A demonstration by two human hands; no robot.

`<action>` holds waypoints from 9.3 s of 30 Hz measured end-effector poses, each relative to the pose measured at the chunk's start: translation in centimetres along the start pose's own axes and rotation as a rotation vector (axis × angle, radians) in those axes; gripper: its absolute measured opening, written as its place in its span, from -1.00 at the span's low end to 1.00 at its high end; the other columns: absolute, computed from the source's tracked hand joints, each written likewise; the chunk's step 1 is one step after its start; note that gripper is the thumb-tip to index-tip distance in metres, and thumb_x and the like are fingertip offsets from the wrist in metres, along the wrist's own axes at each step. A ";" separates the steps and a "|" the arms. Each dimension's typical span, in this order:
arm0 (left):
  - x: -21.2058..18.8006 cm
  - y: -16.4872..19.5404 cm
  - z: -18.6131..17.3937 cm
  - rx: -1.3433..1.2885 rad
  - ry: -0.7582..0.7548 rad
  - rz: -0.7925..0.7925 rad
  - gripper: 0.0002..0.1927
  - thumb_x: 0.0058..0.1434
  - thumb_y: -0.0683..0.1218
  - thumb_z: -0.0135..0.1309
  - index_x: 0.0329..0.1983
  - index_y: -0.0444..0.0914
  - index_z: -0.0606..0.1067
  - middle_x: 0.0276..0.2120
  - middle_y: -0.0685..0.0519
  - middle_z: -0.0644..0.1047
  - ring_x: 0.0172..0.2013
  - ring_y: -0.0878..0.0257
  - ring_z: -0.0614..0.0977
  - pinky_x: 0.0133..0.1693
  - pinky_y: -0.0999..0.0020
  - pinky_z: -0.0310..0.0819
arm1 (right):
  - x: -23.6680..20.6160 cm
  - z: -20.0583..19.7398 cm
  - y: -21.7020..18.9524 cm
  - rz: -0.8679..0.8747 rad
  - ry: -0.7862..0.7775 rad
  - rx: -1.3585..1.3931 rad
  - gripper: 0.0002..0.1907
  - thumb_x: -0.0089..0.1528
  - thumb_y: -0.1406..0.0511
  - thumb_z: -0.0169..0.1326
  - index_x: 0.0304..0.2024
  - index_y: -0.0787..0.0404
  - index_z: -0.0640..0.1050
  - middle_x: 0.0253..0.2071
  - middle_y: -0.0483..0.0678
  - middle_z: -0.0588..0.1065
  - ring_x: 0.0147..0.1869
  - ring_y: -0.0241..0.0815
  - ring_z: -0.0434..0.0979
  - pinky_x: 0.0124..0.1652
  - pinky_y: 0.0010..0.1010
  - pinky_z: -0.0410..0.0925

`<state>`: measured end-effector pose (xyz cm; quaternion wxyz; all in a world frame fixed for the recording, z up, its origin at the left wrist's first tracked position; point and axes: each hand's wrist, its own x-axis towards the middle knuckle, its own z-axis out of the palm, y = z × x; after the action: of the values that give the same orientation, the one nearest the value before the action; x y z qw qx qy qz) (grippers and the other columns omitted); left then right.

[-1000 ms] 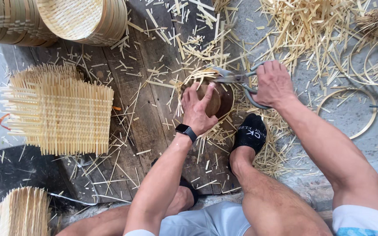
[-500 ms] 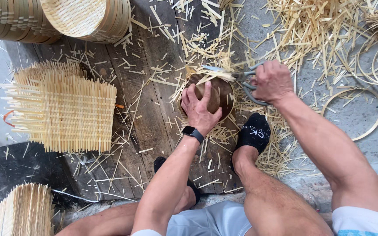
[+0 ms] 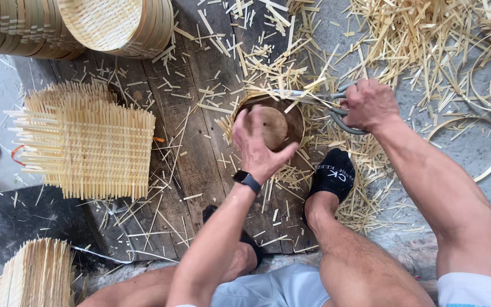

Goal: The person sits on the floor and assembles woven bamboo trays. They lay a woven bamboo mat over a round wooden mold, fold the mat edges down around the mold, trim the excess bamboo with scissors, and press a bamboo rim ring around the edge, repeating the cycle for several trays.

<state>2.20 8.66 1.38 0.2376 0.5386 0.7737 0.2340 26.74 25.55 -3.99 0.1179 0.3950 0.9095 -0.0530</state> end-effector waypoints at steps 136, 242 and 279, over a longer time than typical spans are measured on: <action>2.1 -6.6 -2.2 -0.415 0.114 -0.397 -0.24 0.53 0.38 -0.28 -0.30 -0.27 0.65 -0.67 -0.14 0.42 -0.66 0.17 0.46 -0.57 0.22 0.34 | -7.1 -5.7 -8.7 0.304 -0.345 2.475 -0.28 0.18 0.09 0.12 0.32 0.17 0.25 0.12 0.11 0.44 0.10 0.00 0.64 -0.03 -0.04 0.55; -0.8 -10.6 -6.7 -0.730 -0.114 -0.785 -0.10 -0.06 -0.10 0.41 0.36 -0.31 0.27 -0.02 -0.04 0.59 -0.13 0.25 0.63 -0.26 0.36 0.50 | -11.8 3.5 -0.8 0.969 0.665 1.161 -0.53 0.14 0.21 0.36 0.01 0.27 0.52 -0.23 -0.06 0.54 -0.19 -0.23 0.55 -0.12 -0.39 0.47; -0.7 7.1 -16.9 -1.349 -0.303 -0.513 -0.62 0.22 0.03 0.30 -0.57 -0.07 0.35 -0.75 0.28 0.24 -0.74 0.45 0.18 -0.71 0.49 0.00 | -8.9 -24.9 -7.1 0.156 -0.233 1.855 -0.46 0.42 0.09 0.04 -0.62 0.02 0.23 -0.67 -0.29 0.09 -0.64 -0.40 0.04 -0.67 -0.54 0.00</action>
<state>-2.91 8.45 18.98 0.6688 0.1039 0.5221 0.5190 23.12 19.20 22.41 -0.1509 0.3832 0.4573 -0.7882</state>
